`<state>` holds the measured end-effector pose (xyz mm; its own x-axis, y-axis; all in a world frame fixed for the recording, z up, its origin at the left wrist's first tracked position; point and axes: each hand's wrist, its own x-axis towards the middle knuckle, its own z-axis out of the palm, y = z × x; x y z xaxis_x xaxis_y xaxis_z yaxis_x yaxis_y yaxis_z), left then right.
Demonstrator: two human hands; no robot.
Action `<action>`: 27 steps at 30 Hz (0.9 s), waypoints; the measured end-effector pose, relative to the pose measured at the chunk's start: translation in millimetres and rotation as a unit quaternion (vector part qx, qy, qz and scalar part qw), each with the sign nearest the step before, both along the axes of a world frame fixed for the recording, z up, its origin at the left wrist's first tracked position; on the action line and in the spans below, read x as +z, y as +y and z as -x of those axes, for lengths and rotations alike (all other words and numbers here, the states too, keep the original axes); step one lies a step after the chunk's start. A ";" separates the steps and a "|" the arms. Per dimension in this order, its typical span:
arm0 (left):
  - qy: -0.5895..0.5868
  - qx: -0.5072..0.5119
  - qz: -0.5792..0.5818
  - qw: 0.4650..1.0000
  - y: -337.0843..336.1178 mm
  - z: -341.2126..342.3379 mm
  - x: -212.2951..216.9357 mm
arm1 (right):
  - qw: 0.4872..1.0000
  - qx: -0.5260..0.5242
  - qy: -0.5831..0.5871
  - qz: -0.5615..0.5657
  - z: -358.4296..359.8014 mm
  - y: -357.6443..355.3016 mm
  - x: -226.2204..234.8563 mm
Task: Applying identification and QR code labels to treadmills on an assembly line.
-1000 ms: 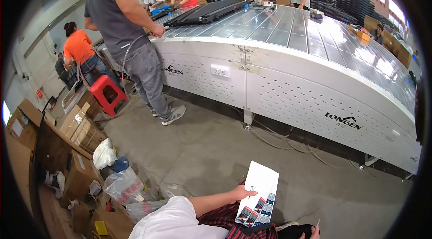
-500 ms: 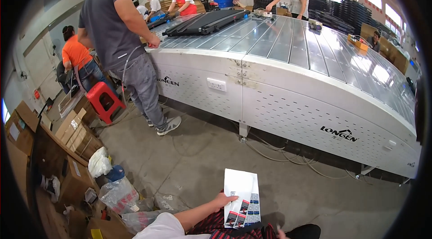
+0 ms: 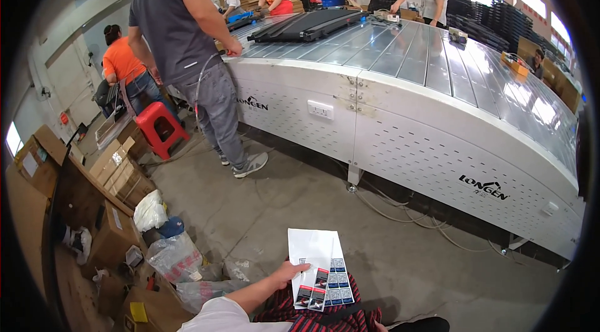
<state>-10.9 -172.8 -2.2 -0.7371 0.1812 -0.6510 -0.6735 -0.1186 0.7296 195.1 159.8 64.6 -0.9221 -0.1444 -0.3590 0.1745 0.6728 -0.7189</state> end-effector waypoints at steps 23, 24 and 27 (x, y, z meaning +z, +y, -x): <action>-0.003 -0.074 -0.045 0.996 43.4 18.5 16.3 | 0.821 -0.503 0.266 -0.041 25.8 59.3 58.0; -0.004 -0.078 -0.048 0.996 44.8 18.2 16.2 | 0.811 -0.504 0.296 -0.007 30.5 64.0 57.3; 0.012 -0.090 0.003 0.996 50.1 21.4 16.8 | 0.814 -0.488 0.314 0.004 52.2 65.4 54.9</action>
